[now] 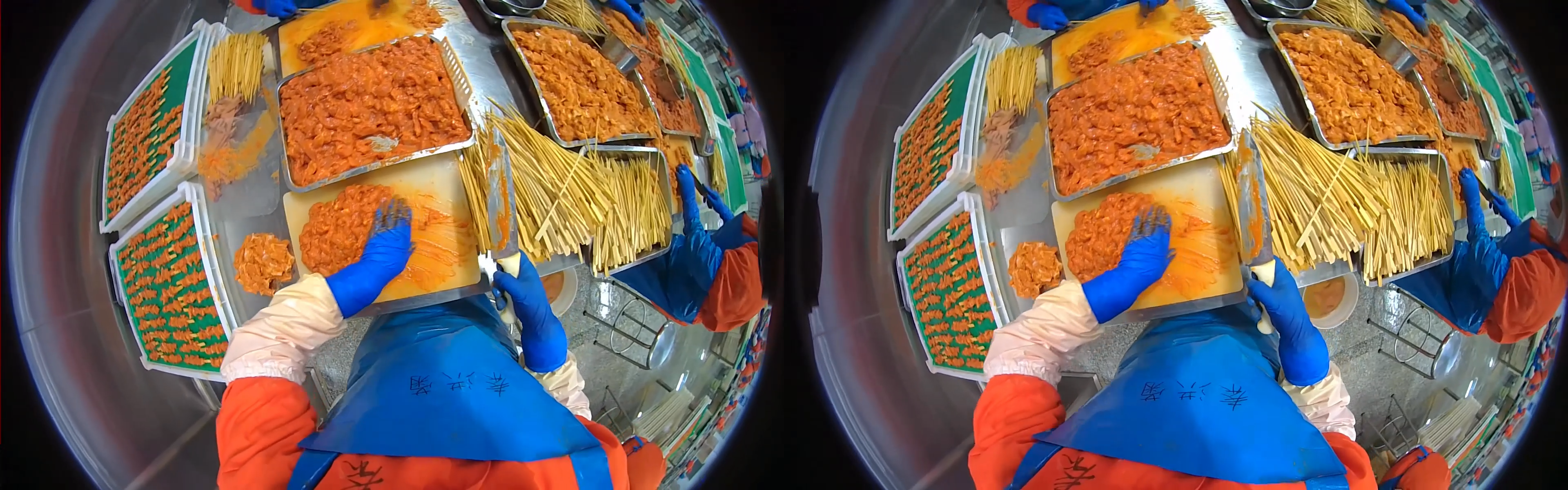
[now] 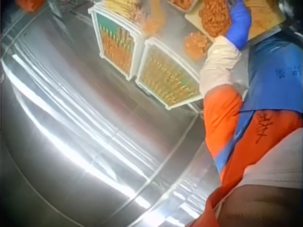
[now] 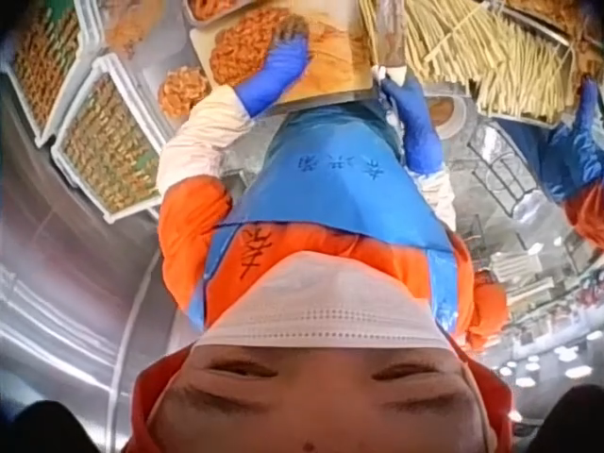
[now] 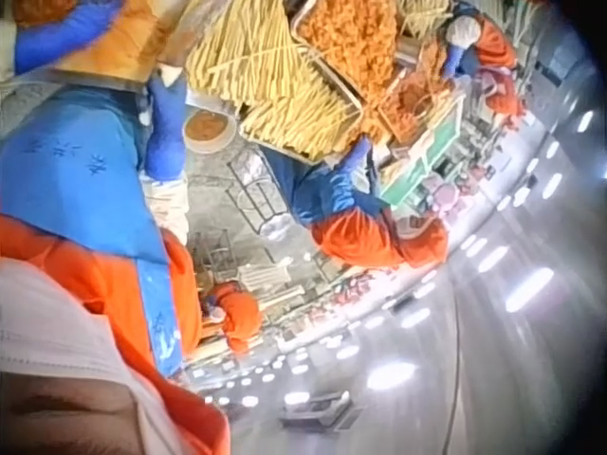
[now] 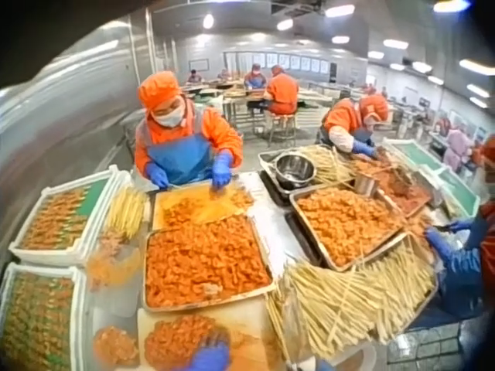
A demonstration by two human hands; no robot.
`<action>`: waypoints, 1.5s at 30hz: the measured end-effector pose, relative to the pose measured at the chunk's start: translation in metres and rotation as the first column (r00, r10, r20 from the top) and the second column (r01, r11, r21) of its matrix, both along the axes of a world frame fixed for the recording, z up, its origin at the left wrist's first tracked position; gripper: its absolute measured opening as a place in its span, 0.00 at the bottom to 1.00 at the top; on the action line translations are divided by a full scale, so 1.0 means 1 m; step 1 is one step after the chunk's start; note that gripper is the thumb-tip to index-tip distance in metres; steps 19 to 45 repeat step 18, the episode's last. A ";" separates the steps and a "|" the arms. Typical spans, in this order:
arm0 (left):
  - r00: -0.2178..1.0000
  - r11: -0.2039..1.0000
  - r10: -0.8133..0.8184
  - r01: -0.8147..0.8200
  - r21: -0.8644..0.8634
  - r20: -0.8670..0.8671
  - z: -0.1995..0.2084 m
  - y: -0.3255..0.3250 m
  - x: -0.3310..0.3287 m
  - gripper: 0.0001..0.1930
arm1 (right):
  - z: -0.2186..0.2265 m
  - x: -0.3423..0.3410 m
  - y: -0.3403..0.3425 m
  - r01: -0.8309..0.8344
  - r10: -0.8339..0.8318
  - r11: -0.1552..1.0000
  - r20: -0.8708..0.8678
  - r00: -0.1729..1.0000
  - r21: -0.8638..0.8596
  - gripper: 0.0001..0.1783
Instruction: Cutting and portioning marinated meat on a cutting board in a food processing facility.
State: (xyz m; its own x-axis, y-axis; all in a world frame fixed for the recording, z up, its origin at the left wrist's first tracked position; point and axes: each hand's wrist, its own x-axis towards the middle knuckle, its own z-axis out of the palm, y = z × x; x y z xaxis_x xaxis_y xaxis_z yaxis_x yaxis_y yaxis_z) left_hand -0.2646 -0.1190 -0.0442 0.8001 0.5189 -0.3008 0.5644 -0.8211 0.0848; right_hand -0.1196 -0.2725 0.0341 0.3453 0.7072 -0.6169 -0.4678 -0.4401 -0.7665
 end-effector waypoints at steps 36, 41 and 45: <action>0.788 0.800 0.597 -0.599 -0.039 0.152 0.022 0.179 0.030 0.32 | 0.002 0.017 0.015 -0.008 0.005 0.998 -0.061 0.998 -0.058 0.15; 0.788 0.800 0.597 -0.599 -0.039 0.152 0.022 0.179 0.030 0.32 | 0.002 0.017 0.015 -0.008 0.005 0.998 -0.061 0.998 -0.058 0.15; 0.788 0.800 0.597 -0.599 -0.039 0.152 0.022 0.179 0.030 0.32 | 0.002 0.017 0.015 -0.008 0.005 0.998 -0.061 0.998 -0.058 0.15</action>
